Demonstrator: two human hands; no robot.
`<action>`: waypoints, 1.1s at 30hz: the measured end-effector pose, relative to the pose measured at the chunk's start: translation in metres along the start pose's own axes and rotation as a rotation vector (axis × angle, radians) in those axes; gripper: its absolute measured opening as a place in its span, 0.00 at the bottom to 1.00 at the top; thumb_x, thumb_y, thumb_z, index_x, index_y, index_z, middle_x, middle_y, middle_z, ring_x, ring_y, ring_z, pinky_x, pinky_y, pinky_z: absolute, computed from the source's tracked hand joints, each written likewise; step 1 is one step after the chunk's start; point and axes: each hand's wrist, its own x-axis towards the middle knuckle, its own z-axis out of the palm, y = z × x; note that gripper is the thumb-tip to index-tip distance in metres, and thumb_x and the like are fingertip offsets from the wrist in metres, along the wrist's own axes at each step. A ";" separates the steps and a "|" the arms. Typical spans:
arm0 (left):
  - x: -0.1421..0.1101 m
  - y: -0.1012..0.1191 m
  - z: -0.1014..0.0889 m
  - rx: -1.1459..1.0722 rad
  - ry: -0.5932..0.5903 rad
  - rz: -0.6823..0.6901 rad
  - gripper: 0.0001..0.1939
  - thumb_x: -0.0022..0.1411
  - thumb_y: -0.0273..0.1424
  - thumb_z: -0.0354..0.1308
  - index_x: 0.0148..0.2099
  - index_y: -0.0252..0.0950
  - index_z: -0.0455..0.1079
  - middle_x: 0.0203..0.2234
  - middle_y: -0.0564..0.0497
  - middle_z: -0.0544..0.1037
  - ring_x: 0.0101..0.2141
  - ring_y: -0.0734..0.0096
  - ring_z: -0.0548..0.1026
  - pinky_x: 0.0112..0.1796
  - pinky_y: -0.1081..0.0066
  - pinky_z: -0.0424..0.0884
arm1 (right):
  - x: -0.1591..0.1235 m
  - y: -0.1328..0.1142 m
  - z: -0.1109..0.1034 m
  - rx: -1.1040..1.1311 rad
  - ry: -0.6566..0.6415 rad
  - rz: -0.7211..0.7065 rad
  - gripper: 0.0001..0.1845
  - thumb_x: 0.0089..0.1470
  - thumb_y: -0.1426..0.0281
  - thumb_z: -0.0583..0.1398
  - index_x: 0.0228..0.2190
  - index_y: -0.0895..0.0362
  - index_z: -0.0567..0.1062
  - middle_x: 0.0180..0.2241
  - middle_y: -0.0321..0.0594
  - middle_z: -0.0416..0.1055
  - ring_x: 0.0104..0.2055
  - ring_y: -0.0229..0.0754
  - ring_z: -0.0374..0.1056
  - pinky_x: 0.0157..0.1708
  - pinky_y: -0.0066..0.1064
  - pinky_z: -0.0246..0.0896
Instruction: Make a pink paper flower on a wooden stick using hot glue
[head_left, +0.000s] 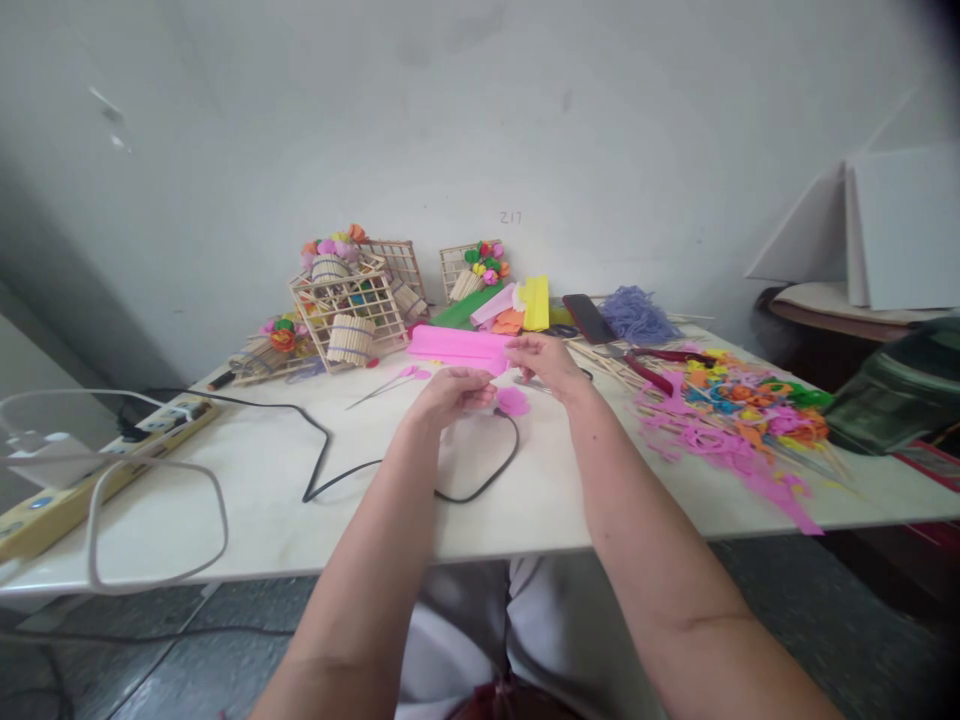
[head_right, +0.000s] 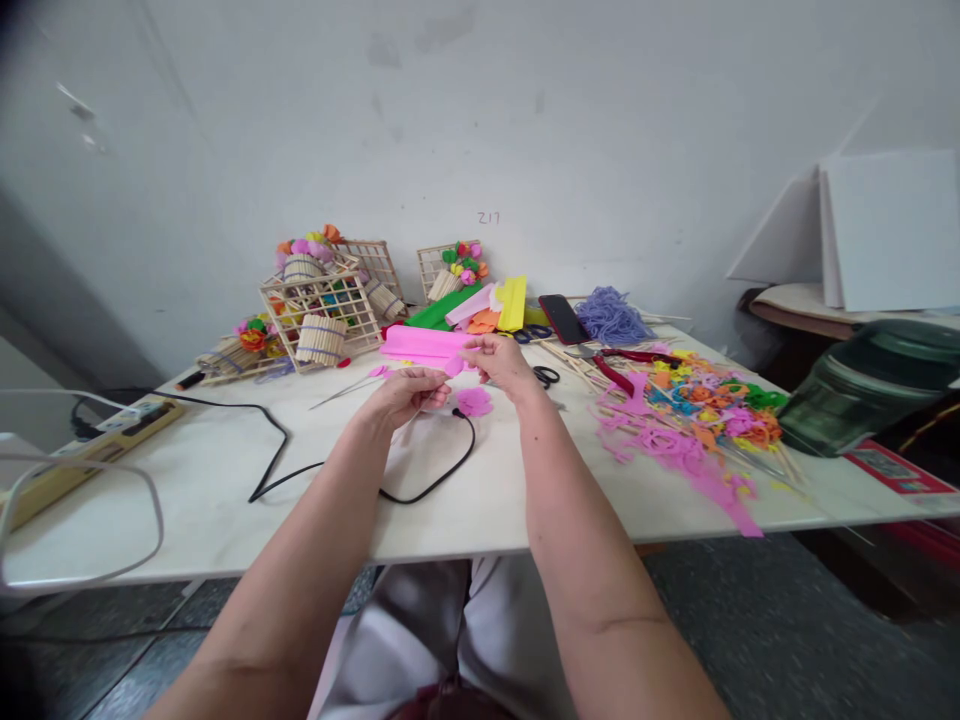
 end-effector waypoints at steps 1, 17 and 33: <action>0.000 0.000 0.000 0.000 0.007 0.015 0.06 0.49 0.20 0.57 0.33 0.25 0.70 0.22 0.44 0.75 0.21 0.75 0.73 0.25 0.76 0.70 | 0.000 0.000 0.000 0.005 0.019 0.006 0.16 0.35 0.62 0.65 0.27 0.59 0.73 0.18 0.34 0.67 0.15 0.29 0.56 0.14 0.23 0.55; 0.003 -0.003 0.004 -0.031 0.026 0.178 0.11 0.44 0.27 0.63 0.32 0.27 0.71 0.21 0.48 0.75 0.21 0.76 0.72 0.27 0.75 0.70 | -0.002 0.008 0.038 0.477 -0.004 0.233 0.13 0.30 0.65 0.67 0.20 0.60 0.72 0.20 0.36 0.70 0.22 0.34 0.65 0.24 0.27 0.60; 0.002 -0.004 0.012 0.011 0.045 0.176 0.12 0.44 0.29 0.64 0.32 0.27 0.70 0.22 0.47 0.75 0.22 0.76 0.73 0.27 0.75 0.70 | -0.001 0.007 0.045 0.450 0.144 0.191 0.13 0.27 0.67 0.67 0.16 0.60 0.70 0.16 0.33 0.65 0.19 0.31 0.59 0.23 0.26 0.57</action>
